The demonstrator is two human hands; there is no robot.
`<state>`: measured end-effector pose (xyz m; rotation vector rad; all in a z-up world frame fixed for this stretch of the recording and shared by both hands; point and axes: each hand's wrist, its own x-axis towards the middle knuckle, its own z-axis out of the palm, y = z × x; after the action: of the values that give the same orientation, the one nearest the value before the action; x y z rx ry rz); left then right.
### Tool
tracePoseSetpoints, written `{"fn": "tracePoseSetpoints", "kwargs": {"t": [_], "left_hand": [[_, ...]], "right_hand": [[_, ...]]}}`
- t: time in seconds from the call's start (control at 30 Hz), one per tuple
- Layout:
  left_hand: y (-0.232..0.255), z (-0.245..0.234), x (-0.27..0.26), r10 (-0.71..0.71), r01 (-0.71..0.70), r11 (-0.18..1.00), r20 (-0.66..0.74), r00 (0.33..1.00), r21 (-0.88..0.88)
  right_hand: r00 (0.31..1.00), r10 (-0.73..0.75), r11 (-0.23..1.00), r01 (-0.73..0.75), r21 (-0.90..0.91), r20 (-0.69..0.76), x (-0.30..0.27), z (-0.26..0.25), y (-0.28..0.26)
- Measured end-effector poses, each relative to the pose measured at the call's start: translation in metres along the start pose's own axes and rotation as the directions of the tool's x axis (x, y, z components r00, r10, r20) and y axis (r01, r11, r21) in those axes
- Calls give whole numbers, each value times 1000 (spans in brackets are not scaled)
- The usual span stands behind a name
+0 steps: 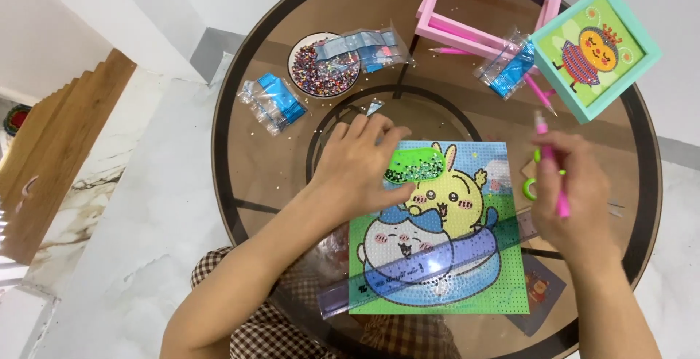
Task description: A person is performing diamond painting by using a specialized pen tool to pick up small beads and place them onto a sticky canvas, using a ruler to align the rows.
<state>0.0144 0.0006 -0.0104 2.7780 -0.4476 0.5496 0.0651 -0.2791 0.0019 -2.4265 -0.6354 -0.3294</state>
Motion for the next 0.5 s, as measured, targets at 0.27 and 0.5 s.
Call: {"fn": "tracePoseSetpoints", "kwargs": {"t": [0.27, 0.5], "left_hand": [[-9, 10, -9, 44, -42, 998, 23, 999, -49], [1, 8, -11, 112, -135, 978, -141, 984, -162]], "right_hand": [[841, -540, 825, 537, 176, -36, -4, 26, -14], [949, -309, 833, 237, 500, 65, -18, 38, 2]]}}
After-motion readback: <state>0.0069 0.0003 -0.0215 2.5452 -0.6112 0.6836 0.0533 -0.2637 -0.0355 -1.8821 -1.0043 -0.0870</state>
